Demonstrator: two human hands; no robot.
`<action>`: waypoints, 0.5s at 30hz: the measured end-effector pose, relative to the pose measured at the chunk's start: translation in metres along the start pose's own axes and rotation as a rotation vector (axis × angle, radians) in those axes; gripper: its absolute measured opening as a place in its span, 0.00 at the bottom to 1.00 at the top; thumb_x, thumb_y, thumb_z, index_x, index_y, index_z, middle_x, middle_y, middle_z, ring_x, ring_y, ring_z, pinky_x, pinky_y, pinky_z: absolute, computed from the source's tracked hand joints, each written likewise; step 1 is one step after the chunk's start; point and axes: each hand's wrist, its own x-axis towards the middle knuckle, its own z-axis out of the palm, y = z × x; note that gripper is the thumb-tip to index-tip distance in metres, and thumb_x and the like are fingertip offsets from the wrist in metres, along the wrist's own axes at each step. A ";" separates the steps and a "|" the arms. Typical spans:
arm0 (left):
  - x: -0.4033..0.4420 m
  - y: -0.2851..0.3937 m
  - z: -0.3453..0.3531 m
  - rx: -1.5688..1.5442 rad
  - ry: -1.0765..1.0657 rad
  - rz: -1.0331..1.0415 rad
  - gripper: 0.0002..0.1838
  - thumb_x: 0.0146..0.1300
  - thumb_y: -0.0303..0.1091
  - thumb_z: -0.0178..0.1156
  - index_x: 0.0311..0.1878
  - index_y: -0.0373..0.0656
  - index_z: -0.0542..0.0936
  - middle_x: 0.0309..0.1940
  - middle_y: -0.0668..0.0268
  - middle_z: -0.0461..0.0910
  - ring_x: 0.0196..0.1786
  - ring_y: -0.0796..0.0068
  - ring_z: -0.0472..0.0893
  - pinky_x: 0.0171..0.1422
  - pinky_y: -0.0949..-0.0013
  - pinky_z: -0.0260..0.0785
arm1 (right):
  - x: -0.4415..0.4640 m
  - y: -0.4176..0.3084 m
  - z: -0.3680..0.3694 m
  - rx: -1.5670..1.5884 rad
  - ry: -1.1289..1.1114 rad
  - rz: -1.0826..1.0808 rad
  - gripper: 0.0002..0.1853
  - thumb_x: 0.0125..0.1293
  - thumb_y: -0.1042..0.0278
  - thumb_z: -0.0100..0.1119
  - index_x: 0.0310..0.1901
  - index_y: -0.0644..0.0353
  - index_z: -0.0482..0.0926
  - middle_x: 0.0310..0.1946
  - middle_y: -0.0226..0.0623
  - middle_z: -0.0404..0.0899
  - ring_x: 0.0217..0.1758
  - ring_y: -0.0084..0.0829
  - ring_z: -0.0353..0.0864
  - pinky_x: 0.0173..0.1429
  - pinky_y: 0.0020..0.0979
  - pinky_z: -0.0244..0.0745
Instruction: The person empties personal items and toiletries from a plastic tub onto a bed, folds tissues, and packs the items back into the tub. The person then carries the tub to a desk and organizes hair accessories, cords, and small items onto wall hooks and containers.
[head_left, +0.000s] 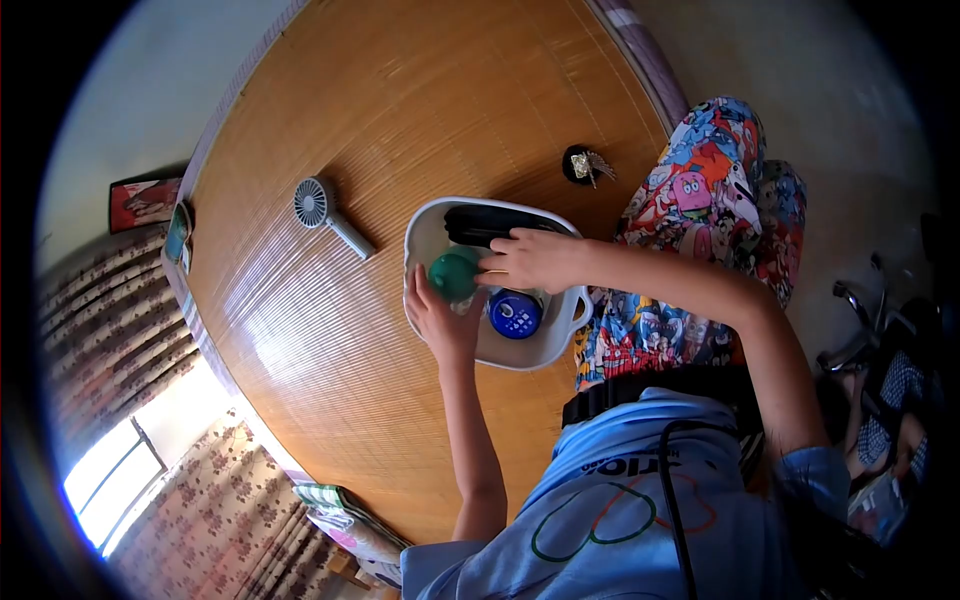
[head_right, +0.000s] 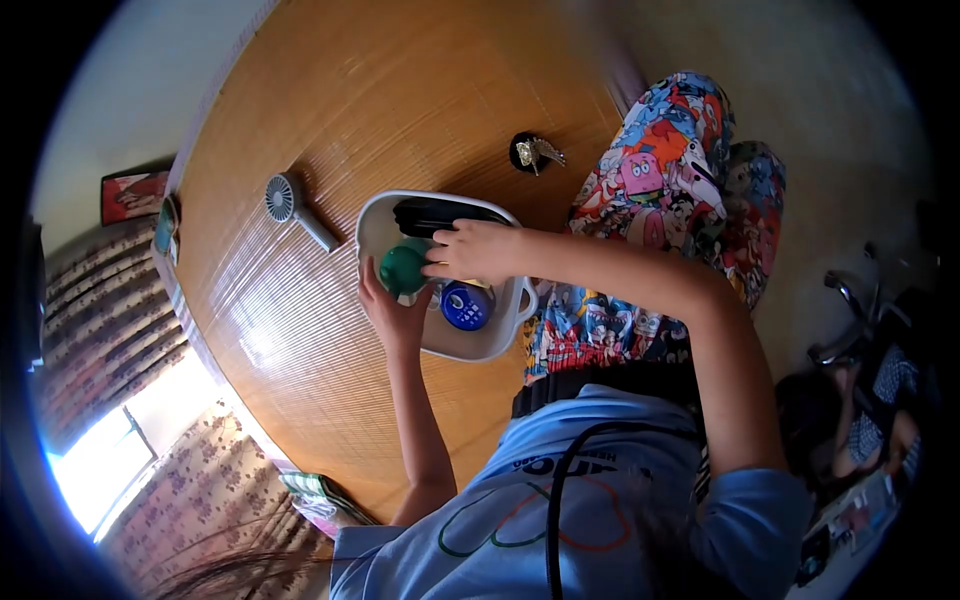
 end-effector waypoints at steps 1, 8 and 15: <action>-0.003 0.003 -0.004 0.071 0.122 0.054 0.33 0.38 0.34 0.67 0.51 0.41 0.65 0.43 0.57 0.67 0.45 0.57 0.68 0.48 0.60 0.61 | 0.000 0.000 0.000 0.053 -0.043 0.010 0.34 0.39 0.73 0.59 0.54 0.53 0.64 0.46 0.26 0.66 0.45 0.28 0.65 0.38 0.26 0.62; -0.034 0.037 0.005 0.012 -0.277 0.274 0.25 0.39 0.37 0.65 0.44 0.45 0.72 0.38 0.62 0.69 0.46 0.58 0.67 0.48 0.59 0.59 | -0.002 0.002 0.008 0.010 -0.002 -0.041 0.29 0.41 0.72 0.59 0.50 0.51 0.67 0.42 0.24 0.69 0.45 0.25 0.66 0.38 0.25 0.61; -0.030 0.029 0.022 -0.113 -0.390 0.145 0.24 0.40 0.40 0.63 0.43 0.44 0.71 0.39 0.57 0.69 0.43 0.55 0.69 0.44 0.59 0.62 | -0.001 0.007 0.012 -0.002 0.014 -0.093 0.28 0.40 0.68 0.61 0.48 0.53 0.68 0.38 0.24 0.70 0.46 0.28 0.66 0.38 0.27 0.64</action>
